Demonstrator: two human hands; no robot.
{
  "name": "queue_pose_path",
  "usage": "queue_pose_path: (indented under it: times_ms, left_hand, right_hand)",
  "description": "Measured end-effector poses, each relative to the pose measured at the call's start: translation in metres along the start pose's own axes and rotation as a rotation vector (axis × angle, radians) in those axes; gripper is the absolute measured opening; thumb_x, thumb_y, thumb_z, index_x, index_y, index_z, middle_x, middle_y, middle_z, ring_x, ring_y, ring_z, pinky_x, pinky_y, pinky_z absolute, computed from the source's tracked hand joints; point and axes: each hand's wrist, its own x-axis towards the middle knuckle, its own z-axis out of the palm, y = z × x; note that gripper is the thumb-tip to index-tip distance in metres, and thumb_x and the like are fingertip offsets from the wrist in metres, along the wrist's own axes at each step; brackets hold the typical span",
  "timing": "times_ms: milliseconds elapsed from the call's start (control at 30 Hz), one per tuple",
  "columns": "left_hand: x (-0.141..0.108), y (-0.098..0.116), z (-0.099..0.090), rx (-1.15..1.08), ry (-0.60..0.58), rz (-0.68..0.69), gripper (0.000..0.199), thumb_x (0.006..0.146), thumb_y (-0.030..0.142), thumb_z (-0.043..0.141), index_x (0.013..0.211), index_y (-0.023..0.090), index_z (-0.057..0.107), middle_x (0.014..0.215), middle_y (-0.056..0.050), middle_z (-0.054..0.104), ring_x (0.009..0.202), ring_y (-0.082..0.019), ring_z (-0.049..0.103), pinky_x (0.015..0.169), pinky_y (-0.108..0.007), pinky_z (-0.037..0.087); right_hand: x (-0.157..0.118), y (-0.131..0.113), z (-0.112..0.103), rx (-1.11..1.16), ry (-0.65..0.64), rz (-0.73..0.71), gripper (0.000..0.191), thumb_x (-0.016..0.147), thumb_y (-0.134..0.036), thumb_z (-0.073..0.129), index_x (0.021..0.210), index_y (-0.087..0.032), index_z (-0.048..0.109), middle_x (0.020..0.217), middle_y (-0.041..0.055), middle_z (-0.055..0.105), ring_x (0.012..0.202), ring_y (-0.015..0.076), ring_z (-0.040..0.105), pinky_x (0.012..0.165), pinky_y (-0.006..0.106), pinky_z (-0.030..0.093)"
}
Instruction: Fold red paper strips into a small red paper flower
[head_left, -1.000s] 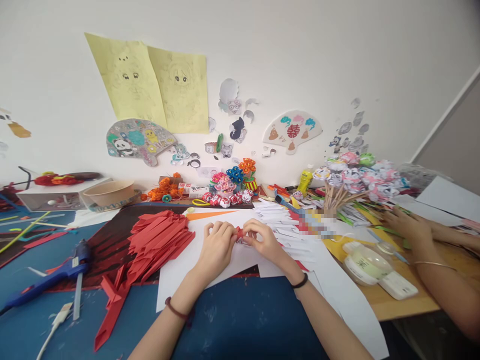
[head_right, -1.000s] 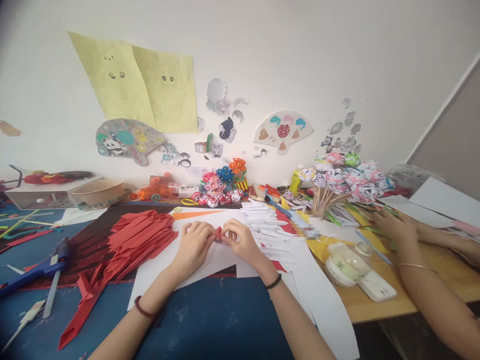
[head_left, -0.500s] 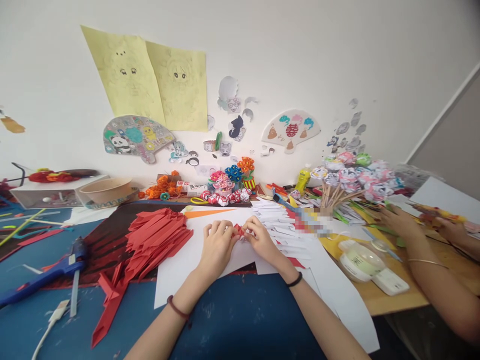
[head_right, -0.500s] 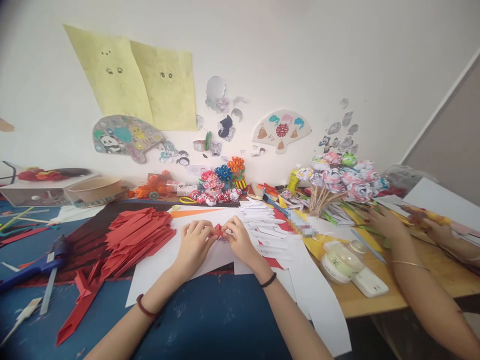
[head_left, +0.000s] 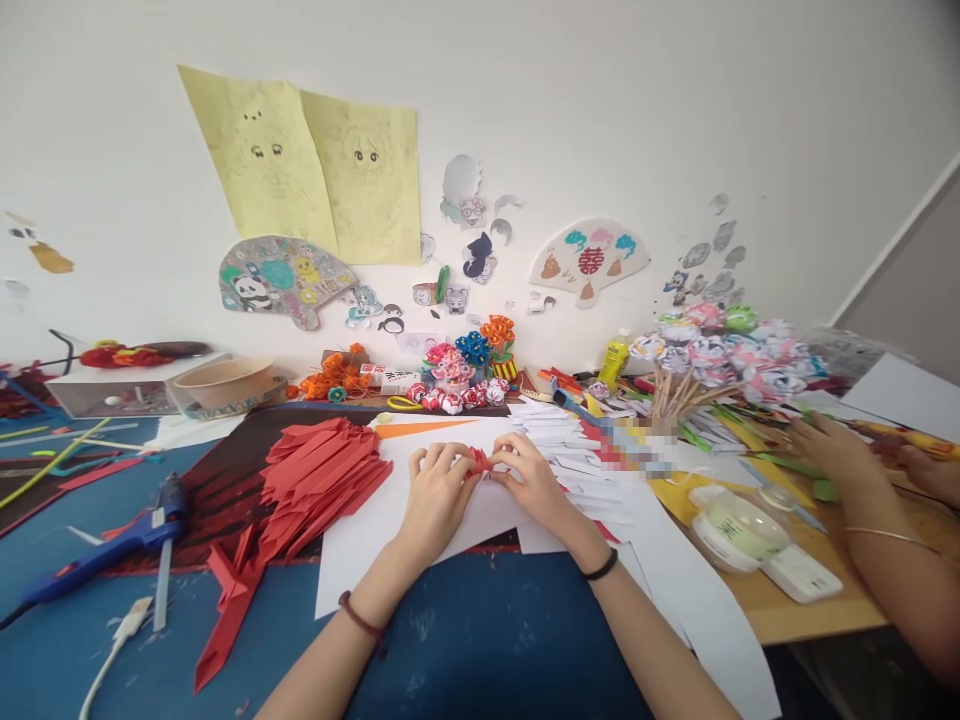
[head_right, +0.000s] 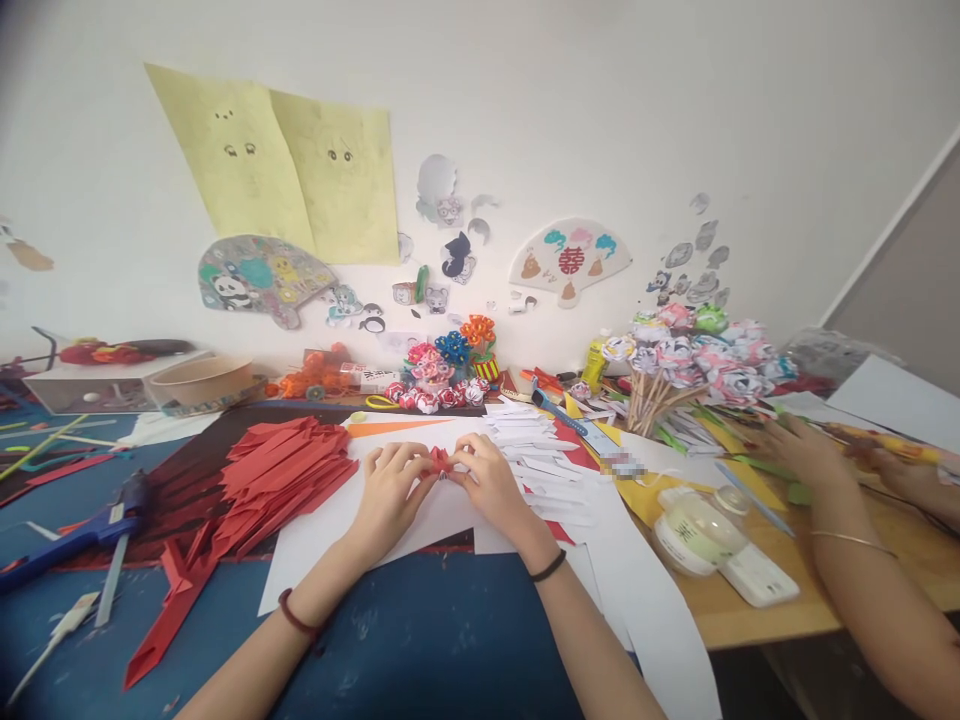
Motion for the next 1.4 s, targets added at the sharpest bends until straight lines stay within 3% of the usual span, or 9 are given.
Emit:
queue_pose_path:
  times_ms: [233,500,900,1233,1400]
  left_hand:
    - [0.0,-0.002,-0.001,-0.092,-0.017,0.044,0.014,0.095,0.023,0.047,0.098,0.025,0.061,0.112,-0.003,0.062,0.101,-0.02,0.051,0.089,-0.039,0.03]
    - [0.0,-0.002,-0.001,-0.046,-0.025,0.005,0.011,0.094,0.021,0.048,0.094,0.023,0.059,0.111,-0.003,0.062,0.102,-0.02,0.051,0.089,-0.04,0.029]
    - [0.0,-0.007,0.001,-0.115,-0.054,0.013,0.012,0.095,0.022,0.048,0.098,0.024,0.059,0.112,-0.002,0.061,0.102,-0.02,0.05,0.09,-0.039,0.028]
    - [0.001,-0.007,0.0,-0.165,-0.066,-0.01,0.01,0.094,0.021,0.048,0.095,0.023,0.058,0.11,-0.002,0.062,0.102,-0.019,0.05,0.089,-0.039,0.03]
    - [0.002,-0.01,-0.004,-0.204,-0.142,0.037,0.008,0.093,0.023,0.052,0.095,0.024,0.06,0.113,-0.002,0.061,0.102,-0.019,0.05,0.089,-0.038,0.031]
  right_hand:
    - [0.0,0.001,0.0,0.108,0.015,-0.016,0.007,0.085,-0.016,0.065,0.082,-0.022,0.067,0.098,0.0042,0.058,0.095,0.0209,0.054,0.086,0.037,0.045]
    - [0.0,-0.001,0.0,0.033,0.016,-0.024,0.003,0.084,-0.022,0.067,0.087,-0.022,0.067,0.099,0.0048,0.06,0.095,0.0215,0.055,0.085,0.038,0.045]
    - [0.0,-0.004,-0.004,0.129,-0.012,-0.017,0.004,0.087,-0.024,0.064,0.087,-0.022,0.067,0.098,0.0052,0.059,0.095,0.02,0.056,0.086,0.036,0.046]
    - [-0.001,-0.016,-0.008,0.131,-0.067,0.0,0.007,0.092,-0.018,0.055,0.089,-0.022,0.06,0.1,0.0039,0.056,0.094,0.0174,0.056,0.085,0.032,0.045]
    - [-0.001,-0.014,-0.004,0.167,-0.107,-0.018,0.01,0.09,-0.012,0.055,0.087,-0.021,0.059,0.102,0.0039,0.053,0.092,0.0172,0.054,0.083,0.031,0.044]
